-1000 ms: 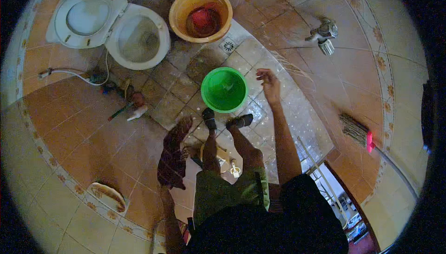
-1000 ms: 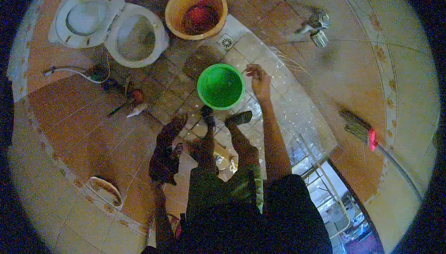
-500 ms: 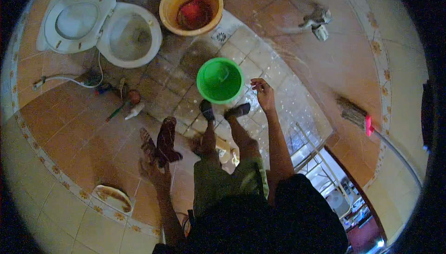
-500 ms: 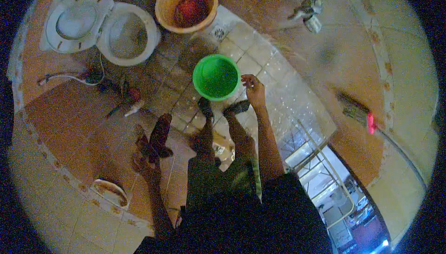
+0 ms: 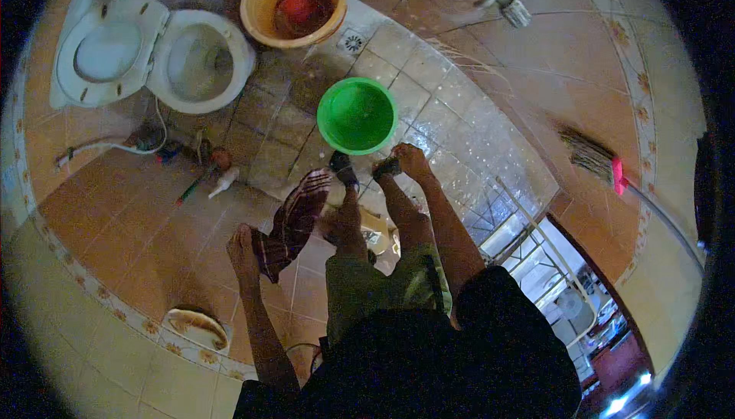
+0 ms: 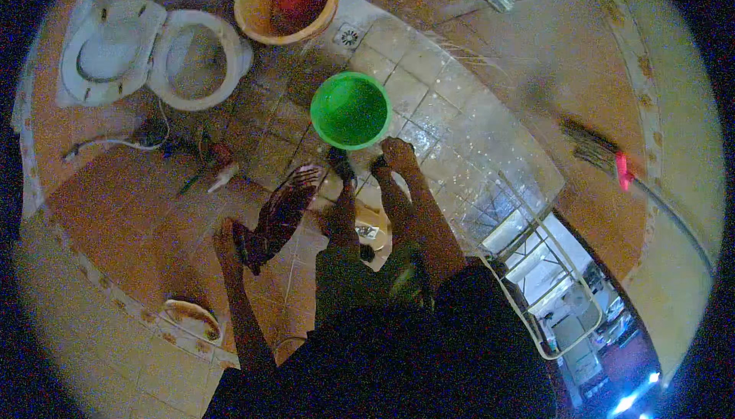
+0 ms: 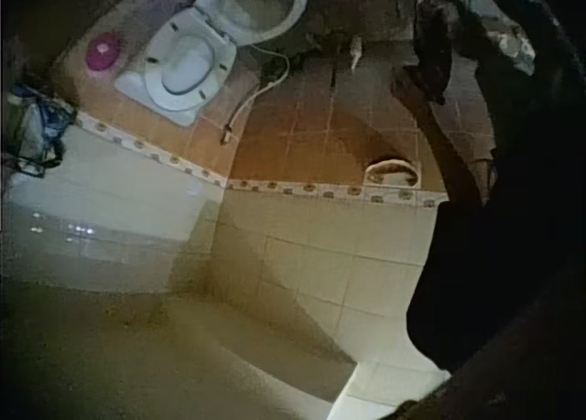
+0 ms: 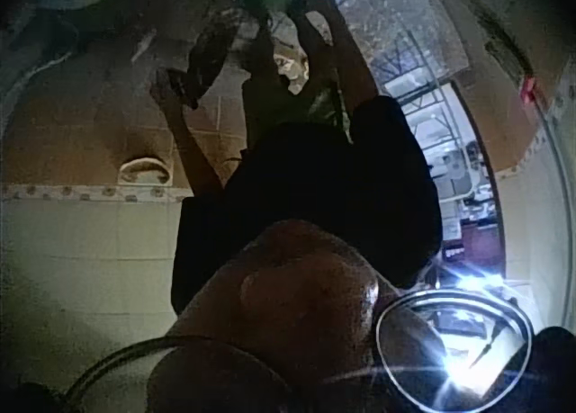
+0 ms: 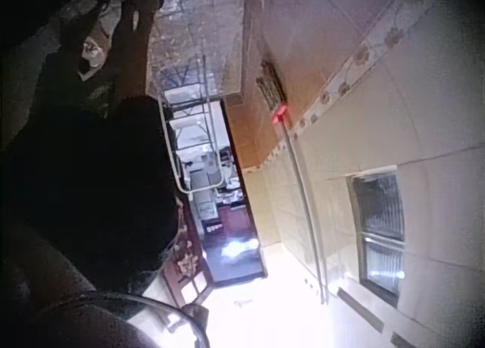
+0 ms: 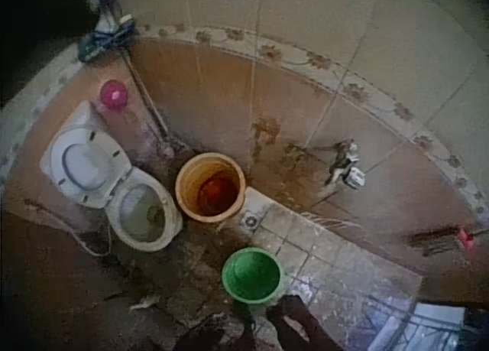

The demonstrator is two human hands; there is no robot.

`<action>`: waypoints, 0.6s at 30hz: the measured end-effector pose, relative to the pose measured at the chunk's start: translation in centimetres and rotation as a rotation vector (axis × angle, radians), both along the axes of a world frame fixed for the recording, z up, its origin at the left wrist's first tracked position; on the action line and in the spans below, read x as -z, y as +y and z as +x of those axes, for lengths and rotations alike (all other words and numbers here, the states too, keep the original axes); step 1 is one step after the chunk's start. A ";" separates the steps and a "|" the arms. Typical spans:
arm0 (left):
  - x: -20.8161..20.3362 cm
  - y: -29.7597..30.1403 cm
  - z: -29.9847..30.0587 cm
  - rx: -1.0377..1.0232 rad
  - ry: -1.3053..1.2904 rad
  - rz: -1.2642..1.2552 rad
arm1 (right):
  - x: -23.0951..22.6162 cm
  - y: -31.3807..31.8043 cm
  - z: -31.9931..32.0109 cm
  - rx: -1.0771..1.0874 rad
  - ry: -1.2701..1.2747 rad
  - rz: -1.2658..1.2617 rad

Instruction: The person is cleaning the bathroom window with a cloth and water.

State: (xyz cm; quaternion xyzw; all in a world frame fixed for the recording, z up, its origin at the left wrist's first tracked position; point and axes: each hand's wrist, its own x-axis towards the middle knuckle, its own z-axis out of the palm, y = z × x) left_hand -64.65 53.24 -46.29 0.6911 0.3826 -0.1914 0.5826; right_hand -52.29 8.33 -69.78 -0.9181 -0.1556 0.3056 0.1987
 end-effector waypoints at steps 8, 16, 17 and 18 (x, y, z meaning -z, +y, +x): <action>-1.4 -5.7 10.4 0.656 -0.262 0.682 | -8.5 0.1 13.4 1.060 0.278 0.915; -10.9 -16.6 36.5 1.219 -0.339 0.982 | -12.1 -2.7 29.0 1.269 0.326 1.465; -13.7 -18.7 38.7 1.275 -0.448 0.978 | -12.0 -2.5 30.4 1.269 0.354 1.539; -14.9 -21.2 40.8 1.331 -0.568 0.949 | -11.8 -3.3 31.2 1.276 0.368 1.595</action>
